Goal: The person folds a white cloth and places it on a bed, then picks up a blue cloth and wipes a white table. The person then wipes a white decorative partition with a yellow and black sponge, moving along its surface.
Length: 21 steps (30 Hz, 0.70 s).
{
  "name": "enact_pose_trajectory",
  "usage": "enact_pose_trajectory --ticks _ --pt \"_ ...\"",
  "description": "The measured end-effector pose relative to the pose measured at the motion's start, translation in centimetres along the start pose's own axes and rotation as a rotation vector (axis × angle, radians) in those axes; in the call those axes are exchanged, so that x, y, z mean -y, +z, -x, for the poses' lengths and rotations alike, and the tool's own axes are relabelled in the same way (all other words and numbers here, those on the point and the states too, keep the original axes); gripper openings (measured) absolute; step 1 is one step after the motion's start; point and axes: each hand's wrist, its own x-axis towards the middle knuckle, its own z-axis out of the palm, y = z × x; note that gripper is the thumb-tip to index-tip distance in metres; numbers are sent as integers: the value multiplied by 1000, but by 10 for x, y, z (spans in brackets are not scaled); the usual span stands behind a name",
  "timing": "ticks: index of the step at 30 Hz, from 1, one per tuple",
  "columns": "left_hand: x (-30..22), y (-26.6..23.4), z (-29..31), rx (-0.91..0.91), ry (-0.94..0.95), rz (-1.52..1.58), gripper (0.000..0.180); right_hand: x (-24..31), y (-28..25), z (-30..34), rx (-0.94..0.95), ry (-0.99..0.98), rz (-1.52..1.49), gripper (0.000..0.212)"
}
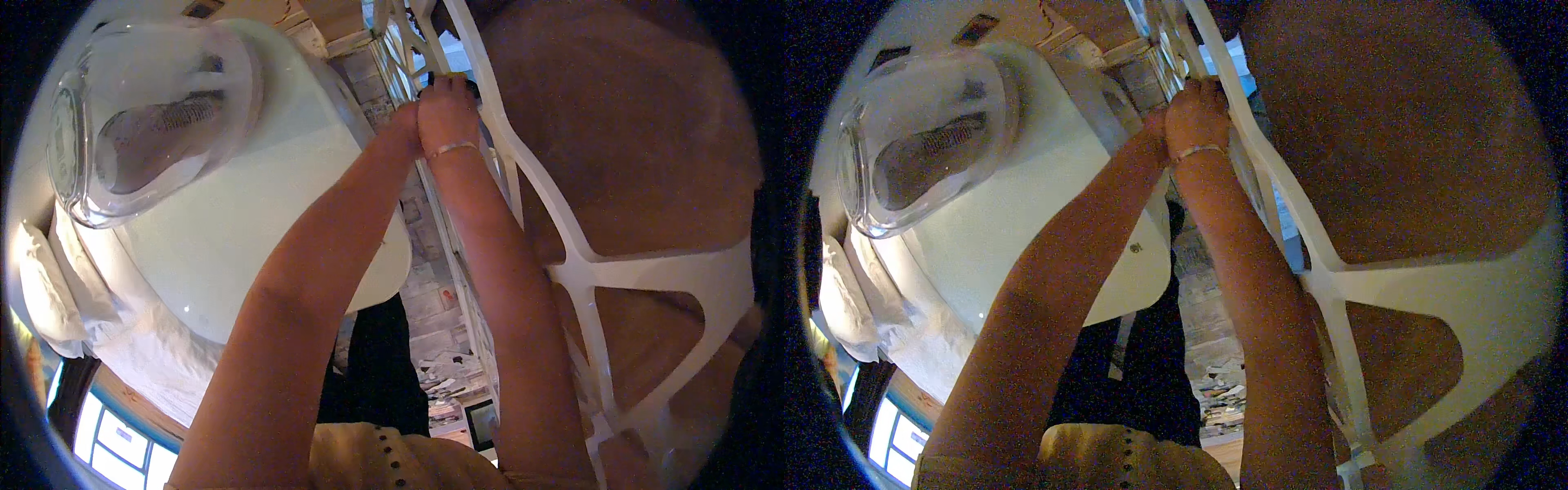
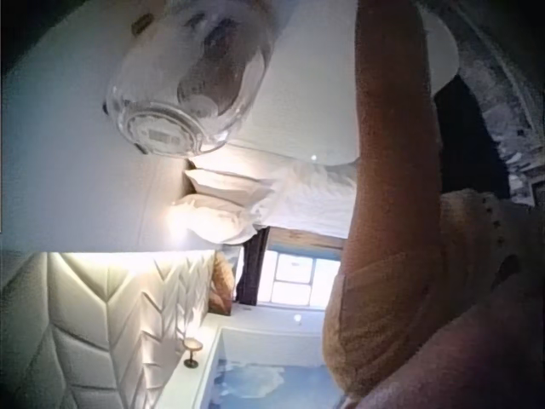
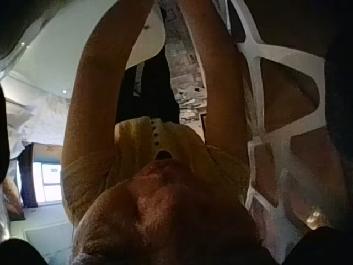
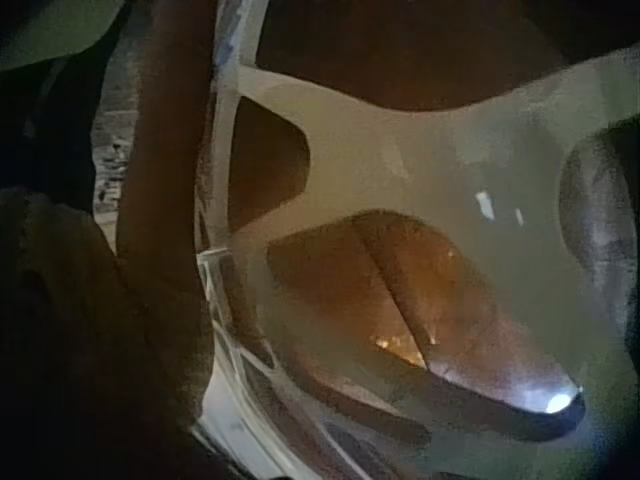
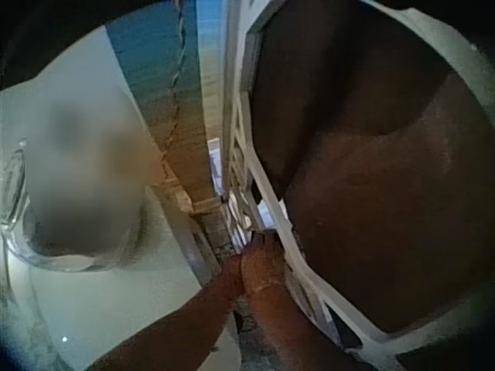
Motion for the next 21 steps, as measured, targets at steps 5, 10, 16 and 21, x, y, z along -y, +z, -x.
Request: enact_pose_trajectory --ticks 5,10,16,21 --pt "-47 11 56 1 -211 385 18 -16 -33 69 56 -36 -191 25" --pt "-74 47 116 -11 -184 613 19 -11 -48 158 61 218 -310 32" --pt "-74 12 81 -123 23 375 26 -7 -37 131 -107 352 -390 39" --pt "-35 -24 41 -88 126 103 30 4 -42 71 -44 235 -95 31"
